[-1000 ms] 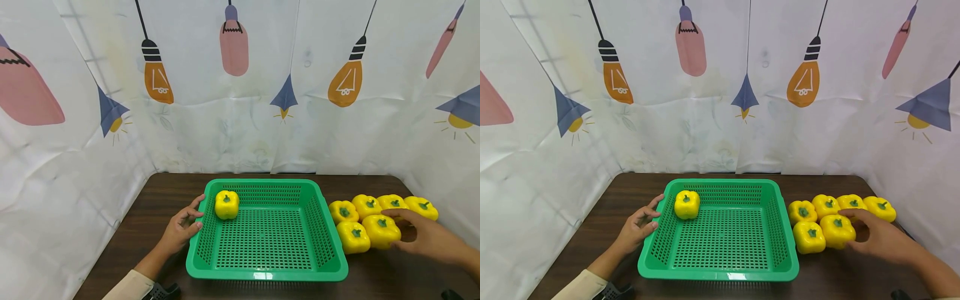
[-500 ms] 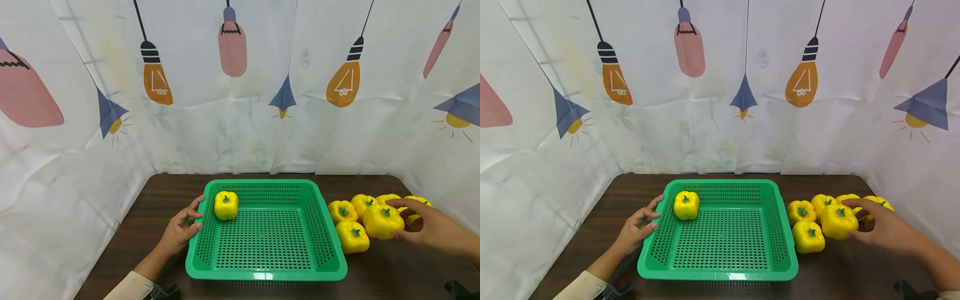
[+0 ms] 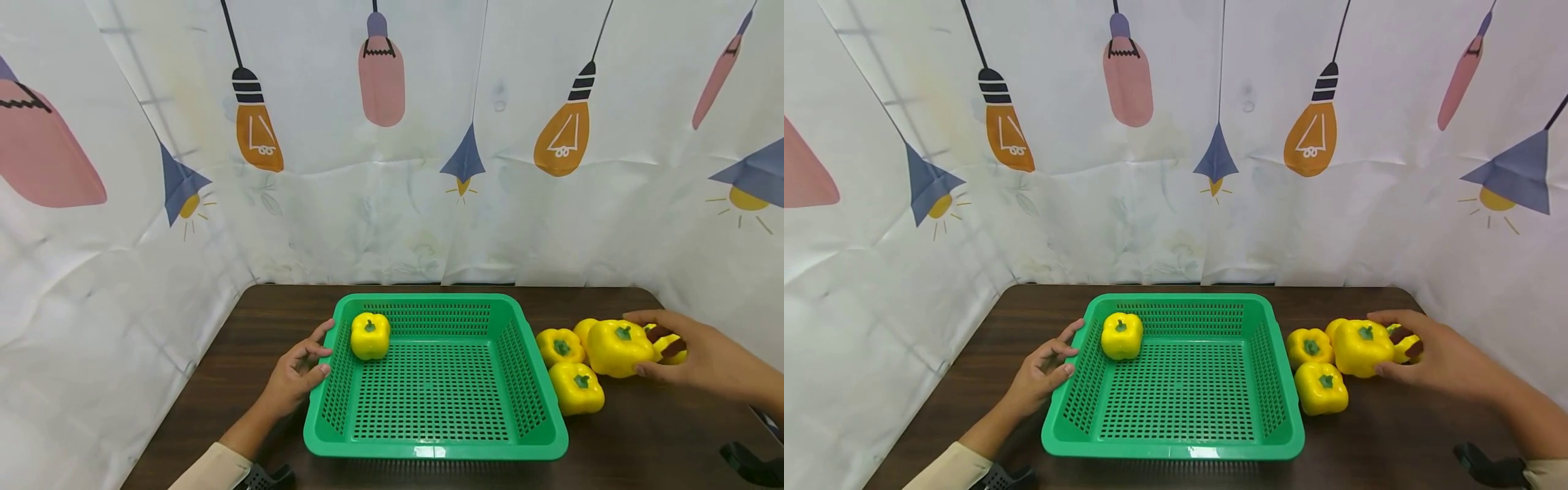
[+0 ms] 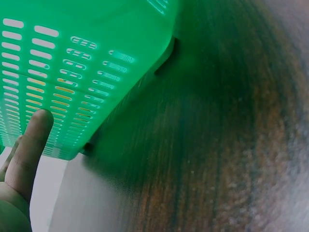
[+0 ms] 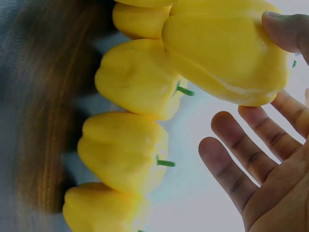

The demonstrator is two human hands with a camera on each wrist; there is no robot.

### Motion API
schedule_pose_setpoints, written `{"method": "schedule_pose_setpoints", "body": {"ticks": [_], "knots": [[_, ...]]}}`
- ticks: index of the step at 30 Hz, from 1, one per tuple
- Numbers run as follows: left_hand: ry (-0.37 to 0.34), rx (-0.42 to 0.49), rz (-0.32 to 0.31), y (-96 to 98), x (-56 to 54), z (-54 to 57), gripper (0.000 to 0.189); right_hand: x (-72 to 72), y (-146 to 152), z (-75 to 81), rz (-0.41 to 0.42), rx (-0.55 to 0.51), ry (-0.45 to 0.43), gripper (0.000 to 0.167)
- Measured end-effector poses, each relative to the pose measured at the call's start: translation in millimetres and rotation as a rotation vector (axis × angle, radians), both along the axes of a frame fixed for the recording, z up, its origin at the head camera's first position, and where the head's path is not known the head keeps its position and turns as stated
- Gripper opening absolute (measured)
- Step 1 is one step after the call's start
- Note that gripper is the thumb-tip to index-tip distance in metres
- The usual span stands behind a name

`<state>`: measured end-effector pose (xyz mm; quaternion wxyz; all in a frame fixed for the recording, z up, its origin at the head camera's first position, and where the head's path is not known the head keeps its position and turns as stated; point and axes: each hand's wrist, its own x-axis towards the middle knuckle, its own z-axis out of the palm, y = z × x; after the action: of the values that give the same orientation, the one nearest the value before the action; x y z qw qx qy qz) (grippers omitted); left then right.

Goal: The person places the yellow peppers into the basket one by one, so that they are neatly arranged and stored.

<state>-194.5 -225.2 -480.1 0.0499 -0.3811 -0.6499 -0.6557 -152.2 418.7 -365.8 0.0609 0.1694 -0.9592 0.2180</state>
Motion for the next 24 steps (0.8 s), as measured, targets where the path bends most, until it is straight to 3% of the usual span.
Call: {"method": "schedule_pose_setpoints", "body": {"ticks": [17,24], "knots": [[-0.004,0.0,-0.012,0.6,0.9,3.7,0.022,-10.8,-18.1,23.6,0.038,0.001,0.069,0.073],[-0.006,-0.001,-0.008,0.9,1.1,1.6,0.022,-15.9,-31.3,29.6,0.115,0.001,0.112,0.072]]}}
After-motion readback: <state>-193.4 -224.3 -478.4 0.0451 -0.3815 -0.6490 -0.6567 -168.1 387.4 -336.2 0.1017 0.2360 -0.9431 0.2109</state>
